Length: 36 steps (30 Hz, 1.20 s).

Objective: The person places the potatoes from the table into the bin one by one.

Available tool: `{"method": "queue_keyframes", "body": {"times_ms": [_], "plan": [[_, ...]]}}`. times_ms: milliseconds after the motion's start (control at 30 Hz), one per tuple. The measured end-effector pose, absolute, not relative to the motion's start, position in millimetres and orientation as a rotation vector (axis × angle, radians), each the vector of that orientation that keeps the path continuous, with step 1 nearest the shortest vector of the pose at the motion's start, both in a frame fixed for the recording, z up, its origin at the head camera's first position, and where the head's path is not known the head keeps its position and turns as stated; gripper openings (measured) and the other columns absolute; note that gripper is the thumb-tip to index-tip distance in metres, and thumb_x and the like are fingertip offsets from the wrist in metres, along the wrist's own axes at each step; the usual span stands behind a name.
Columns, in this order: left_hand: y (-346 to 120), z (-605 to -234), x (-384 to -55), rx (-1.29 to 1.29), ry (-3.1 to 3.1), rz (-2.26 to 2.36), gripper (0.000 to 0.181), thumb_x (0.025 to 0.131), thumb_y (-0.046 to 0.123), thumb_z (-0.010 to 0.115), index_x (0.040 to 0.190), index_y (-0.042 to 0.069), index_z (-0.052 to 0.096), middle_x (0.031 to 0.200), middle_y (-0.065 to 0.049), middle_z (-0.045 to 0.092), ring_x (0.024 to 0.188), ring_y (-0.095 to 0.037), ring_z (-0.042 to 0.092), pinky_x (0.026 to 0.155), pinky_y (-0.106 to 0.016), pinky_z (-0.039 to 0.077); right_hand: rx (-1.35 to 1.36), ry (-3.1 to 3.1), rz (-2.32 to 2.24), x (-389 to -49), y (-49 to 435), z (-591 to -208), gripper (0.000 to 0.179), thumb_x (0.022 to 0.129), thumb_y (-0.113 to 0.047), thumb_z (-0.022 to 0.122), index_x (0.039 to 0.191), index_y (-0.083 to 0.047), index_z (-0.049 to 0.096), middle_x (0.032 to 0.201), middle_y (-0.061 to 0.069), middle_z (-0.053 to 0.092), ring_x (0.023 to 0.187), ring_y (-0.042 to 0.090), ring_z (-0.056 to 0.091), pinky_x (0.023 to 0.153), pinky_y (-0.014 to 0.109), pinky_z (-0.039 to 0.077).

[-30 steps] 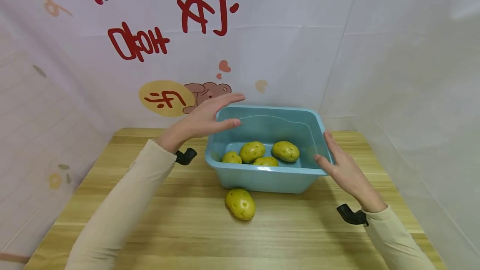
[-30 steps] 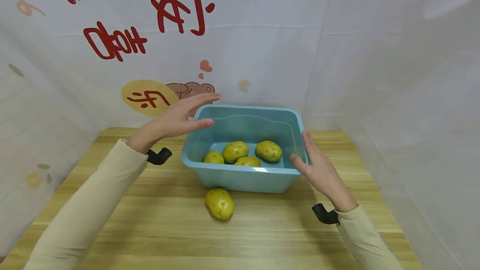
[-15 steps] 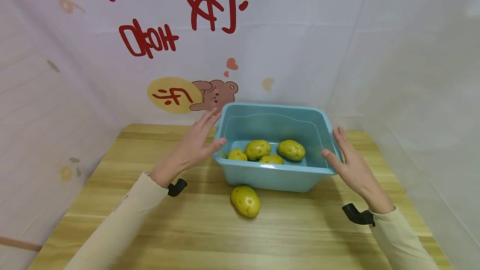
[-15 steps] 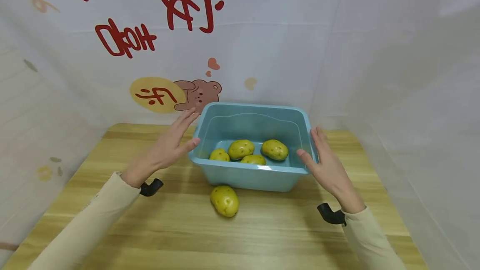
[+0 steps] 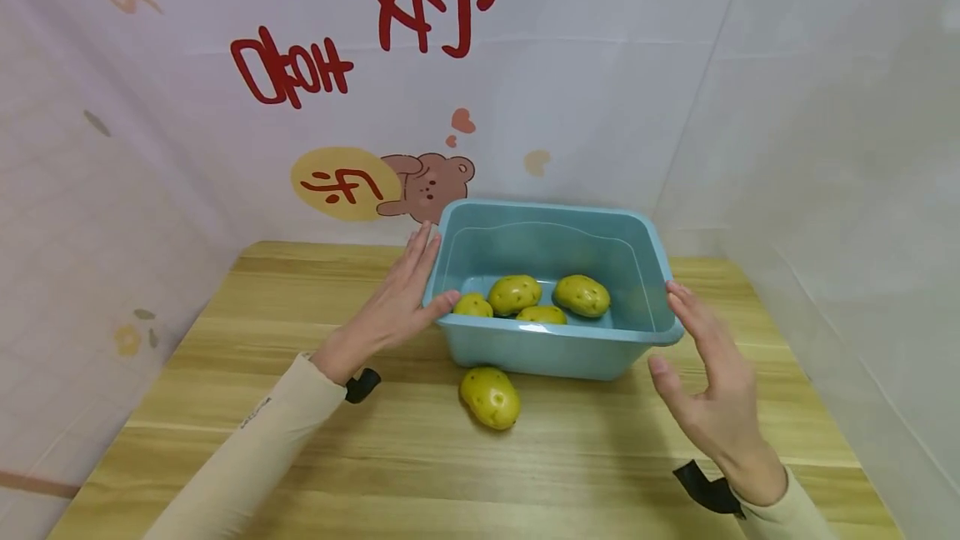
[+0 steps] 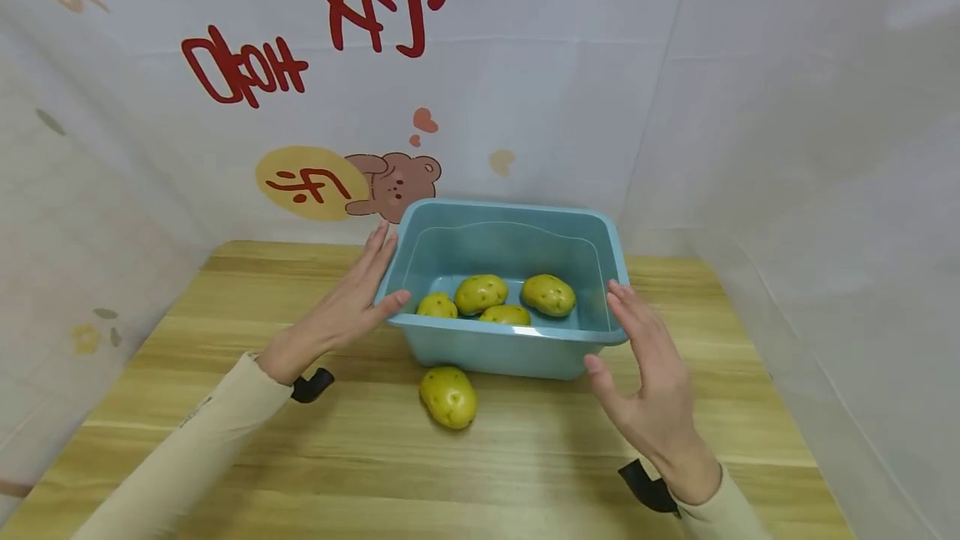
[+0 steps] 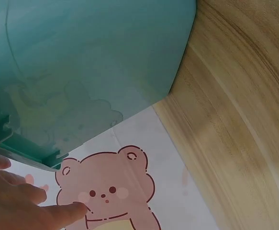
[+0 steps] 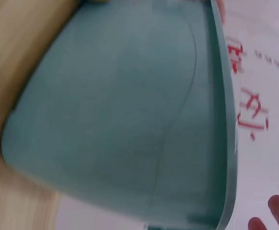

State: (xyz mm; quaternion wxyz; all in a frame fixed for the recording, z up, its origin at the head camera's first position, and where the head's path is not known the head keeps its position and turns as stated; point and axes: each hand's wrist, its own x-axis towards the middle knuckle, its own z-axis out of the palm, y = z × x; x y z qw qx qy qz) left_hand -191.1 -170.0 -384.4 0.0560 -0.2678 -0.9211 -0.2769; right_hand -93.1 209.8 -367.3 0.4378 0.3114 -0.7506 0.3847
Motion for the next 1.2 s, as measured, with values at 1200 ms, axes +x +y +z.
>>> {"method": "queue_keyframes", "body": {"times_ms": [1200], "plan": [[-170.8,-385.5,-190.0,-0.841,-2.796,-0.909,0.093,0.103,0.07,0.032,0.166,0.005,0.012,0.174,-0.007,0.004,0.159,-0.025,0.001,0.126,-0.052,0.014,1.215,-2.805,1.171,-97.0,125.4,-450.8,0.078,0.095,-0.048,0.073,0.161,-0.024,0.039,0.165,-0.007,0.035,0.149,0.022,0.039,0.116,0.054,0.038]]}}
